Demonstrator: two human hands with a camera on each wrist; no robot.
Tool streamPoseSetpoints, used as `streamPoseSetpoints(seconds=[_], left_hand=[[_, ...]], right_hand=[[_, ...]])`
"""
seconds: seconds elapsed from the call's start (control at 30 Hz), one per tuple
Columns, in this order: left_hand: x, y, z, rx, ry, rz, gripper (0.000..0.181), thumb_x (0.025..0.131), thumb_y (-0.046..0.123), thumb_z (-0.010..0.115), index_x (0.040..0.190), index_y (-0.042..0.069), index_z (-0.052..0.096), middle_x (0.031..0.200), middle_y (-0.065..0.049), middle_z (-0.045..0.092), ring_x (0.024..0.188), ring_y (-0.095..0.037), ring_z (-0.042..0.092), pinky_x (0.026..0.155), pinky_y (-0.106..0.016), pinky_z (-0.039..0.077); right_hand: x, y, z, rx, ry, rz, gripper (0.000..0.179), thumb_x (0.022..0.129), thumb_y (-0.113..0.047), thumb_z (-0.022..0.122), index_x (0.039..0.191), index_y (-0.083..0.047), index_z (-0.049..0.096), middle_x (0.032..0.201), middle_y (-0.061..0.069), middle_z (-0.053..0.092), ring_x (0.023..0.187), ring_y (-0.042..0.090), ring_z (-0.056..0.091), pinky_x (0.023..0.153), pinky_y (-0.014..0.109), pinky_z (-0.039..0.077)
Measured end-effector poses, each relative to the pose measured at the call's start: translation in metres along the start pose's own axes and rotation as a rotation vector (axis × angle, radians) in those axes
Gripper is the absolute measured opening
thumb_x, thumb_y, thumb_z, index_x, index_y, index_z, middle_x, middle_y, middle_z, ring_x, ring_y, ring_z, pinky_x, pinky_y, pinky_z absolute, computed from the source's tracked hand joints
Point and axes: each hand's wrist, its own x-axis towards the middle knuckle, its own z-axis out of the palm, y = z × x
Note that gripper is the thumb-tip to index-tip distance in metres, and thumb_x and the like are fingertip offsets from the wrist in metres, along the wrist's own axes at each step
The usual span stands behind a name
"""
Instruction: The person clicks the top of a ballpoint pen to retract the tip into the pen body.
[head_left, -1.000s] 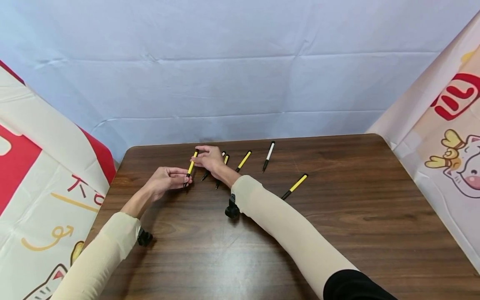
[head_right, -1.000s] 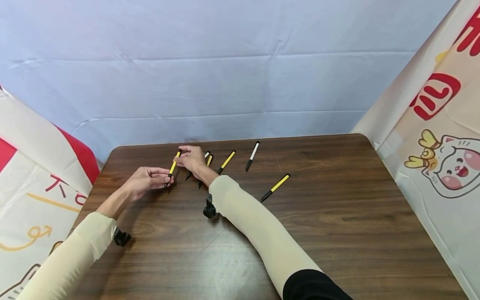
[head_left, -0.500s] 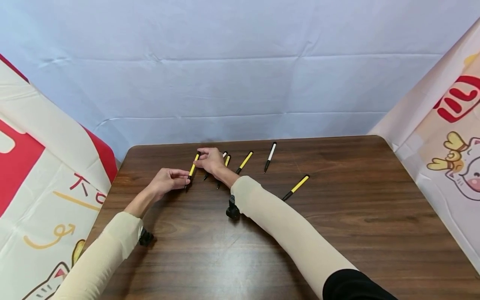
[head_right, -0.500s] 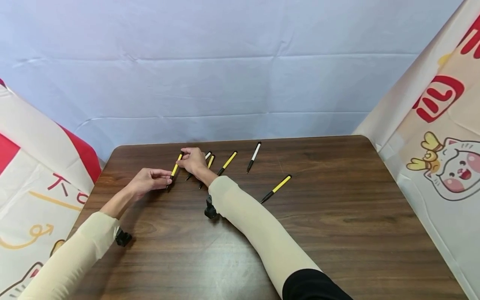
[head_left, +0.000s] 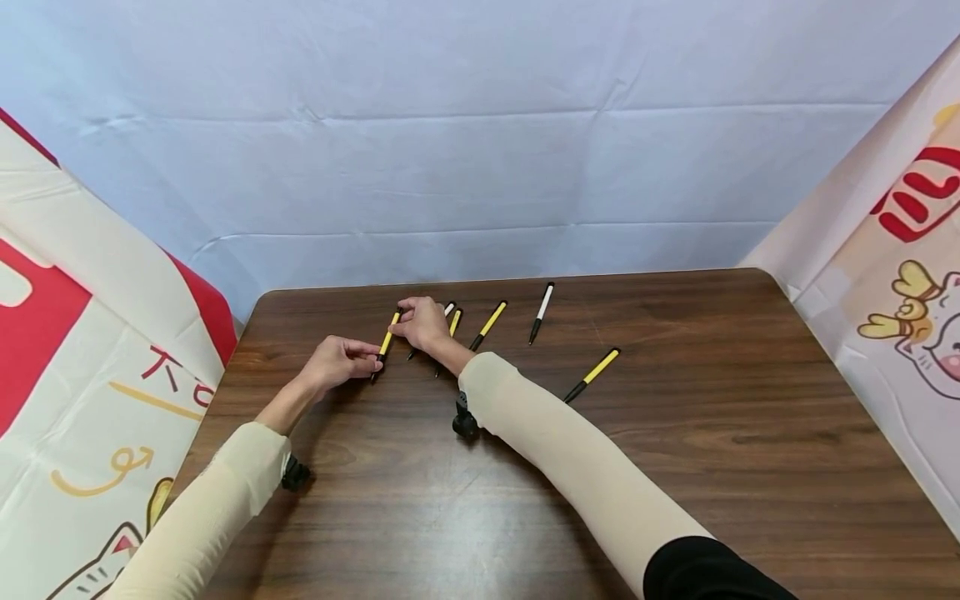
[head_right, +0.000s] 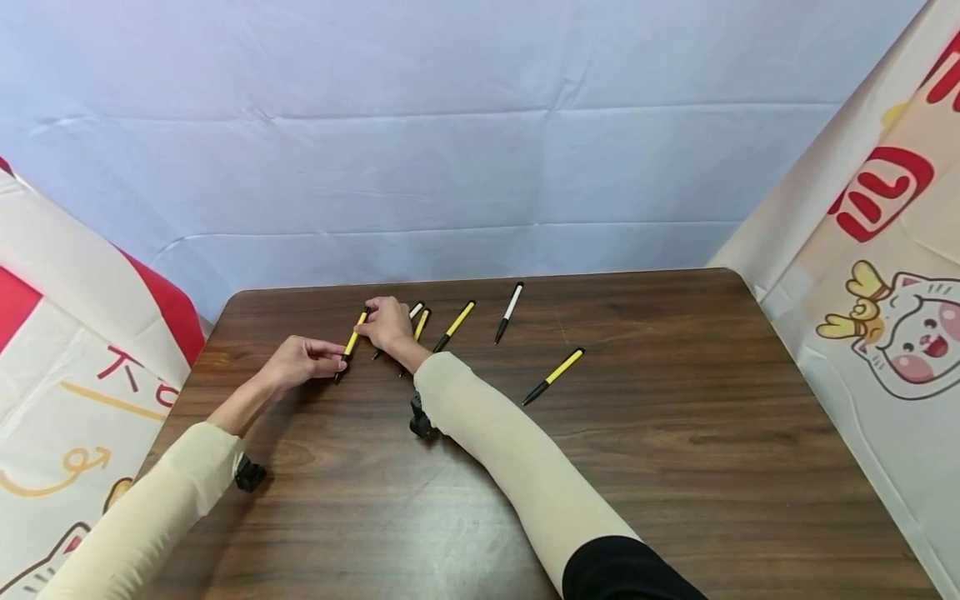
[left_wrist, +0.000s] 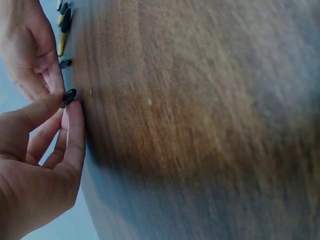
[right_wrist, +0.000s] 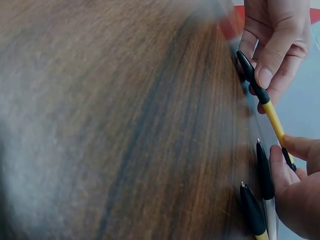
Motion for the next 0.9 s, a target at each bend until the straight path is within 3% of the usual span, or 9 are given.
streamPoseSetpoints(seconds=[0.2, 0.47, 0.9], left_hand=[[-0.0036, 0.0042, 0.0022, 0.082, 0.023, 0.025, 0.036, 0.096, 0.004, 0.078, 0.129, -0.011, 0.07, 0.111, -0.022, 0.078, 0.087, -0.01, 0.074, 0.079, -0.027, 0.064], [-0.0053, 0.0056, 0.0039, 0.156, 0.069, 0.028, 0.033, 0.094, 0.004, 0.081, 0.125, -0.007, 0.074, 0.107, -0.019, 0.079, 0.084, -0.009, 0.074, 0.075, -0.024, 0.063], [-0.0058, 0.0062, 0.005, 0.238, 0.093, 0.053, 0.031, 0.094, 0.007, 0.082, 0.121, -0.005, 0.077, 0.098, -0.015, 0.08, 0.082, -0.015, 0.077, 0.071, -0.025, 0.063]], right_hand=[[0.0001, -0.0009, 0.0007, -0.041, 0.003, -0.017, 0.05, 0.093, -0.013, 0.084, 0.14, -0.005, 0.068, 0.107, 0.006, 0.082, 0.097, 0.017, 0.077, 0.087, 0.03, 0.061], [-0.0015, -0.0047, 0.0, -0.114, 0.014, -0.032, 0.049, 0.092, -0.015, 0.086, 0.138, -0.005, 0.07, 0.109, 0.006, 0.081, 0.099, 0.017, 0.077, 0.086, 0.029, 0.06], [-0.0009, -0.0053, 0.0005, -0.261, 0.036, -0.07, 0.046, 0.091, -0.023, 0.088, 0.132, -0.008, 0.074, 0.11, 0.005, 0.079, 0.1, 0.019, 0.074, 0.085, 0.031, 0.06]])
